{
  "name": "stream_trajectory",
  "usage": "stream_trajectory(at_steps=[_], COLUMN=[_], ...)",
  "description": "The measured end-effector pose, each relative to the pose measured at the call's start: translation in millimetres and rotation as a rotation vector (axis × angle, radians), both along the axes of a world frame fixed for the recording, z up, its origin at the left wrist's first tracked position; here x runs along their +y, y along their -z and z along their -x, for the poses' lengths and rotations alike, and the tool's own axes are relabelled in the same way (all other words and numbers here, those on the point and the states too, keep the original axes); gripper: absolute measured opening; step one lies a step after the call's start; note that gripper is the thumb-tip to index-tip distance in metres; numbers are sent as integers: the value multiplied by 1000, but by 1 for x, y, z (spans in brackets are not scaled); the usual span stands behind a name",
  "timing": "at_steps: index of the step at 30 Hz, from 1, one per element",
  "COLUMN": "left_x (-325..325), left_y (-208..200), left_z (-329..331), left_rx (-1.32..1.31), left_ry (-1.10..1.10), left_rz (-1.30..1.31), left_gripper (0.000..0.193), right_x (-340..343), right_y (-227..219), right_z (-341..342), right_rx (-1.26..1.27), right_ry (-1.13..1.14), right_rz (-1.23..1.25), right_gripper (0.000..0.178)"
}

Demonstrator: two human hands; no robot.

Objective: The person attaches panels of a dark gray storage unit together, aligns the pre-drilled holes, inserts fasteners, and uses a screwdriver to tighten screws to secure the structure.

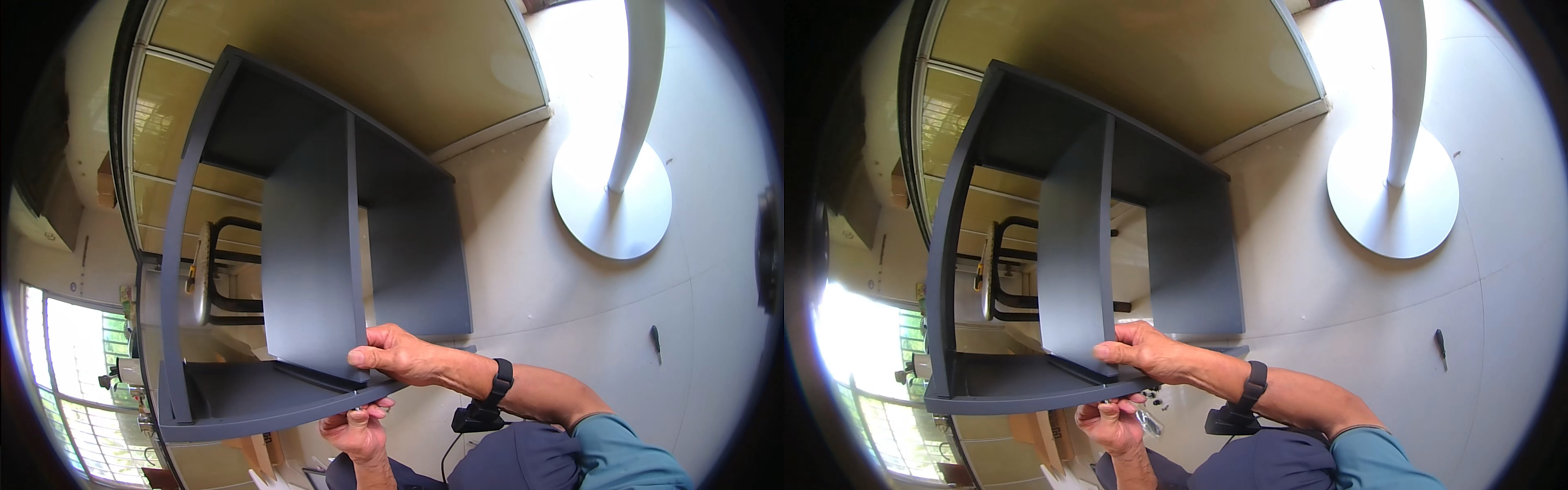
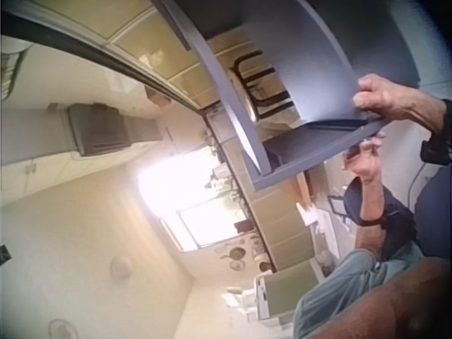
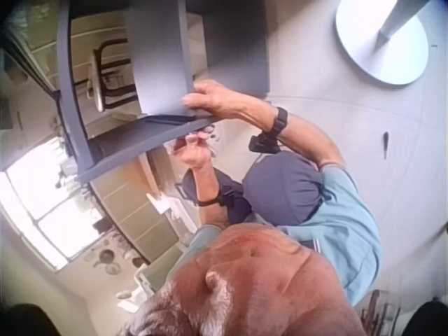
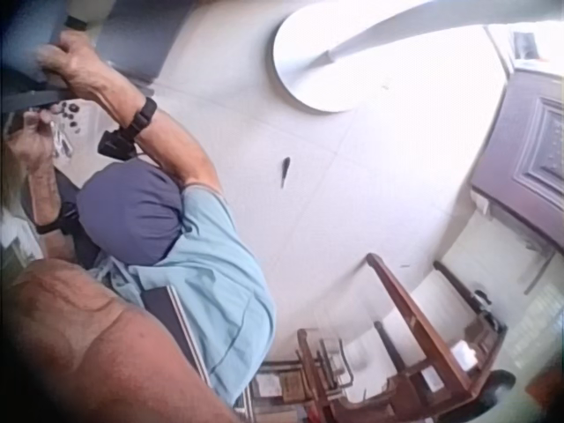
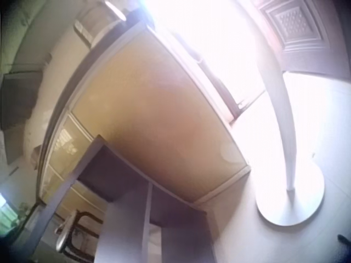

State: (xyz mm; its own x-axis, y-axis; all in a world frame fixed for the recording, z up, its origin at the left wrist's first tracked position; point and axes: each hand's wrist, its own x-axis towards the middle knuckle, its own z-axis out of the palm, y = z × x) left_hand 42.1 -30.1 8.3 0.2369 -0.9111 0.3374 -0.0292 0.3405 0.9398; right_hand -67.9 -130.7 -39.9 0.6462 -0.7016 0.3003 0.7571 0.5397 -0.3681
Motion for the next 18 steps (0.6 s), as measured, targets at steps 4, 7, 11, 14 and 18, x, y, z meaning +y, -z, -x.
stream_trajectory(at_steps=[4, 7, 11, 14, 18], left_x=[1, 0, -1, -2, -3], left_y=[2, 1, 0, 0, -2], left_z=[-4, -3, 1, 0, 2], left_rx=[-10, -2, 6, -4, -9], left_ry=[-8, -6, -11, 9, -1], left_rz=[9, 8, 6, 5, 5], left_gripper=[18, 17, 17, 17, 18], right_x=[1, 1, 0, 0, -1], right_y=[-1, -3, -4, -6, -14], right_z=[-1, 2, 1, 2, 11], right_rx=[-16, -20, -5, -5, -4], right_ry=[-12, -11, 27, 31, 9], right_rz=[-16, -20, -5, -10, -12], right_gripper=[35, 34, 40, 40, 40])
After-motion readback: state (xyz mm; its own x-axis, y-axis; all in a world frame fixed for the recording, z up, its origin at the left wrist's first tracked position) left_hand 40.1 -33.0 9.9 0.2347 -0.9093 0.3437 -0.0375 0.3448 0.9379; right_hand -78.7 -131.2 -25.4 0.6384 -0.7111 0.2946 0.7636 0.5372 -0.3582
